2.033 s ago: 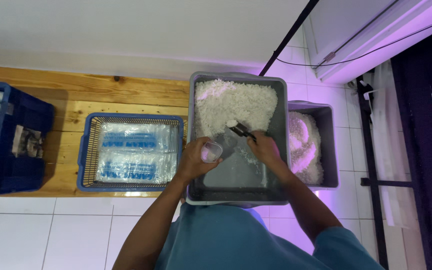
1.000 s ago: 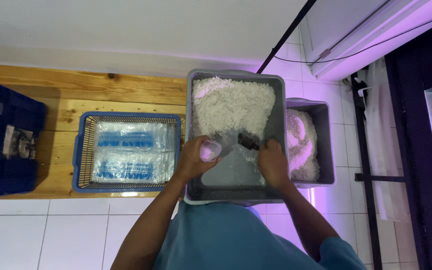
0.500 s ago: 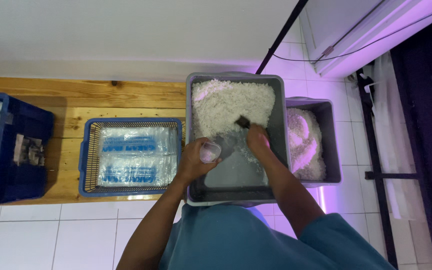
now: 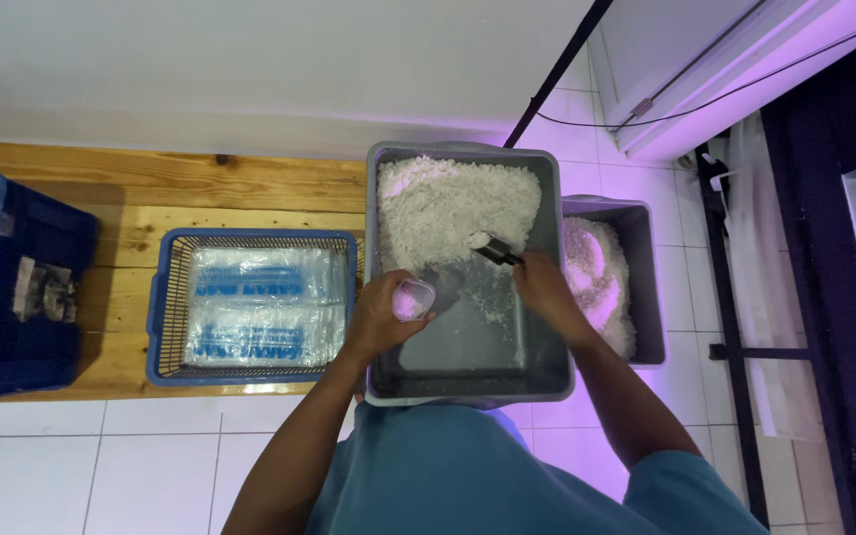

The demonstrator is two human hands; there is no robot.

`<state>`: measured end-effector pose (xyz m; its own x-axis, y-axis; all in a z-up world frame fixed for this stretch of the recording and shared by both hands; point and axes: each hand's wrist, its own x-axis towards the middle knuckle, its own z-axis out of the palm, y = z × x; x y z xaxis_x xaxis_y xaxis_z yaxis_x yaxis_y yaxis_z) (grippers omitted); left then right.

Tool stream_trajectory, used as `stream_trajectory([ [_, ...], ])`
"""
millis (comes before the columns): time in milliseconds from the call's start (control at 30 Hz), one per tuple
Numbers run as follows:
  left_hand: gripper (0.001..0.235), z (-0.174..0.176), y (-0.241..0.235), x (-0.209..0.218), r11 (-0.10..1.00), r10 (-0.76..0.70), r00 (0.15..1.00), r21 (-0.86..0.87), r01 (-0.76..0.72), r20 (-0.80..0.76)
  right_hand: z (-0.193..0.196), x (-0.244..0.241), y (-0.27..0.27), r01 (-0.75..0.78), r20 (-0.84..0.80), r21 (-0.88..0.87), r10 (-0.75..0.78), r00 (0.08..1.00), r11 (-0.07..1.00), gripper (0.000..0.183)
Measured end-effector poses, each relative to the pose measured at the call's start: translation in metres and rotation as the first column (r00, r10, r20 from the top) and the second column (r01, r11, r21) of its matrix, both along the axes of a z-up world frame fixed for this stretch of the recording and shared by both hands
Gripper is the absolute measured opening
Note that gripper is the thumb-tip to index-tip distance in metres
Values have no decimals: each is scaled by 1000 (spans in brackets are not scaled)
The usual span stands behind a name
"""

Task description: The person uses a scoop to measure white crystalline salt into a small plastic cup, transfers the salt into a plastic bag, and then places the bag into a blue crate.

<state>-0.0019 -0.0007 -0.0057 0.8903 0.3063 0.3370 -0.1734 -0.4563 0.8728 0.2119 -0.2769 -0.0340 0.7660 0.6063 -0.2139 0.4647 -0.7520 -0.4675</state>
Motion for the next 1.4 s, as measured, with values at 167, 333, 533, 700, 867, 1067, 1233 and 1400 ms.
stream_trajectory([
  [167,67,-15,-1,1,999,25,1000,21,-25,2,109,-14,6,-35,-61,-28,33,998,999,46],
  [333,69,-16,-1,1,998,41,999,53,-41,14,182,-35,37,-78,-80,-72,72,994,994,51],
  [533,67,-14,-1,2,999,24,999,46,-22,-34,173,-64,68,-506,438,-56,477,762,861,25],
  [700,68,-10,-1,2,1000,7,1000,15,-6,-28,181,-91,86,-598,613,-150,548,569,788,12],
  [867,68,-14,0,1,1000,10,999,16,-9,-48,167,-85,64,-538,657,-102,463,595,837,21],
  [1067,71,-7,0,2,999,12,999,35,-10,-42,81,-38,29,-187,407,-202,256,877,961,32],
  [1233,68,-7,-1,2,1000,14,1000,27,-14,8,-5,-10,15,-22,99,-338,59,993,941,43],
  [1400,65,-5,-3,1,997,44,999,60,-42,-22,-37,-1,68,114,55,-247,-103,993,962,39],
])
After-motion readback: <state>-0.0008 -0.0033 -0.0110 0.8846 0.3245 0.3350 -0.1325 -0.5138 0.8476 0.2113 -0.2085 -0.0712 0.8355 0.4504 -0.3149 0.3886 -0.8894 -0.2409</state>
